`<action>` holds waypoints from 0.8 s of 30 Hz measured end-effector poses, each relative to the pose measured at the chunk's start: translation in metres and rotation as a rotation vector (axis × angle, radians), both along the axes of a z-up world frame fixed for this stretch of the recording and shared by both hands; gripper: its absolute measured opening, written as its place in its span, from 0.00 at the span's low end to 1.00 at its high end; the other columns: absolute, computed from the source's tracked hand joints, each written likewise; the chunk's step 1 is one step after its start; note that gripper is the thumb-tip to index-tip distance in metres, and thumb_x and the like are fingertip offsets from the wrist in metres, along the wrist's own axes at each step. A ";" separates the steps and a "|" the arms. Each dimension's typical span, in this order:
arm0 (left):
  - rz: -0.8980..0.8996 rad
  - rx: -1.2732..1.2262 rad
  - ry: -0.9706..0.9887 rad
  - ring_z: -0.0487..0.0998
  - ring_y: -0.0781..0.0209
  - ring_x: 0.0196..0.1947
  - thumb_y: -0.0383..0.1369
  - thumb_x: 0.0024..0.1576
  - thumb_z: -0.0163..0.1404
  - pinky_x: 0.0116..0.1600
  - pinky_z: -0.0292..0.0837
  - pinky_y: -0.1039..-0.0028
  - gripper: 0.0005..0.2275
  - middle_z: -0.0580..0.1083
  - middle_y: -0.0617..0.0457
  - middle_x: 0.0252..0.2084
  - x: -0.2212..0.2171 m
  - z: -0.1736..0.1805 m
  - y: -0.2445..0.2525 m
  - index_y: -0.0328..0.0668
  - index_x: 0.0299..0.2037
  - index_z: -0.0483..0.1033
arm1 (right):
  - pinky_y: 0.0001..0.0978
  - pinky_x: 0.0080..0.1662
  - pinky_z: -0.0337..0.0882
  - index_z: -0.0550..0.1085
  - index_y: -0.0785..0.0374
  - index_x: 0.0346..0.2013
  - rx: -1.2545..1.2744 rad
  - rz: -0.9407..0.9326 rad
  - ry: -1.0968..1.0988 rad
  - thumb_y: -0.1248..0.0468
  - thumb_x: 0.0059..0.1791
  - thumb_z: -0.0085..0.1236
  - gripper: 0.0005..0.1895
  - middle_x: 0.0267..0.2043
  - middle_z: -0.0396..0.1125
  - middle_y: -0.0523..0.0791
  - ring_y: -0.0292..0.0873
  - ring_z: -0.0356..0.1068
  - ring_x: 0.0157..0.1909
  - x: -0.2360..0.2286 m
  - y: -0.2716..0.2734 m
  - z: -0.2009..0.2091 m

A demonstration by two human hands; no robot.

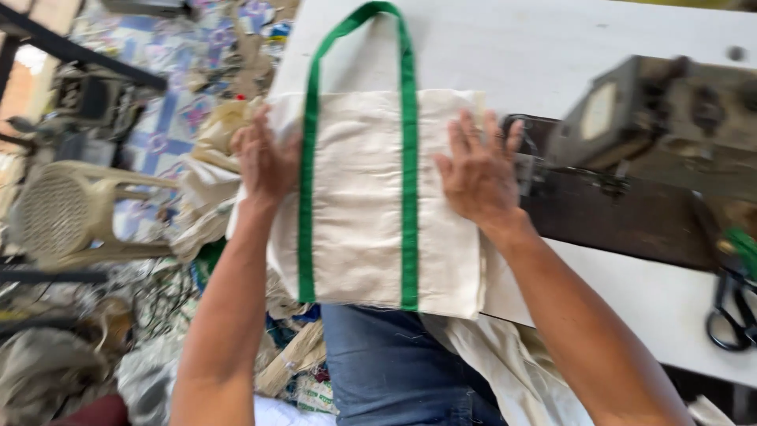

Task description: Sewing green straps onto a white fabric tote bag and trimming excess thread.

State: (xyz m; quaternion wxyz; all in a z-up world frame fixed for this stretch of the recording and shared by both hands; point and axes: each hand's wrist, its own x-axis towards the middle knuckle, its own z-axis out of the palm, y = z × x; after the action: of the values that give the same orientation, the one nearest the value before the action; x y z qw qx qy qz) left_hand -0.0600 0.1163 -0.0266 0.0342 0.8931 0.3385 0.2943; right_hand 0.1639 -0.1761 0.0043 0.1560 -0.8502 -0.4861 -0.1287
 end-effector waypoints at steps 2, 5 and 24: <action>-0.018 -0.043 0.013 0.79 0.38 0.50 0.36 0.55 0.65 0.65 0.53 0.55 0.30 0.79 0.37 0.45 0.000 0.005 -0.002 0.43 0.65 0.63 | 0.75 0.69 0.39 0.73 0.65 0.65 0.036 -0.013 0.032 0.46 0.57 0.49 0.30 0.71 0.64 0.55 0.67 0.56 0.72 0.000 -0.001 0.002; -0.008 -0.107 0.062 0.77 0.37 0.55 0.37 0.57 0.63 0.68 0.48 0.51 0.31 0.79 0.37 0.43 -0.003 0.010 -0.002 0.42 0.68 0.60 | 0.78 0.68 0.37 0.73 0.66 0.65 0.056 -0.021 0.089 0.47 0.56 0.49 0.31 0.71 0.63 0.55 0.70 0.54 0.72 -0.001 -0.002 0.002; 0.168 -0.155 0.065 0.79 0.49 0.54 0.40 0.65 0.61 0.67 0.42 0.47 0.17 0.81 0.45 0.37 0.004 -0.007 0.030 0.50 0.60 0.72 | 0.81 0.66 0.34 0.71 0.71 0.65 -0.002 -0.087 0.120 0.46 0.56 0.48 0.33 0.71 0.62 0.57 0.71 0.50 0.74 -0.005 -0.006 0.007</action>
State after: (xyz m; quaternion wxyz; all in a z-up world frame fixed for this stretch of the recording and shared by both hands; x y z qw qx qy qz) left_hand -0.0562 0.1465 -0.0338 0.0675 0.8652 0.4349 0.2401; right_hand 0.1590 -0.1817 0.0117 0.1784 -0.8768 -0.4386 -0.0839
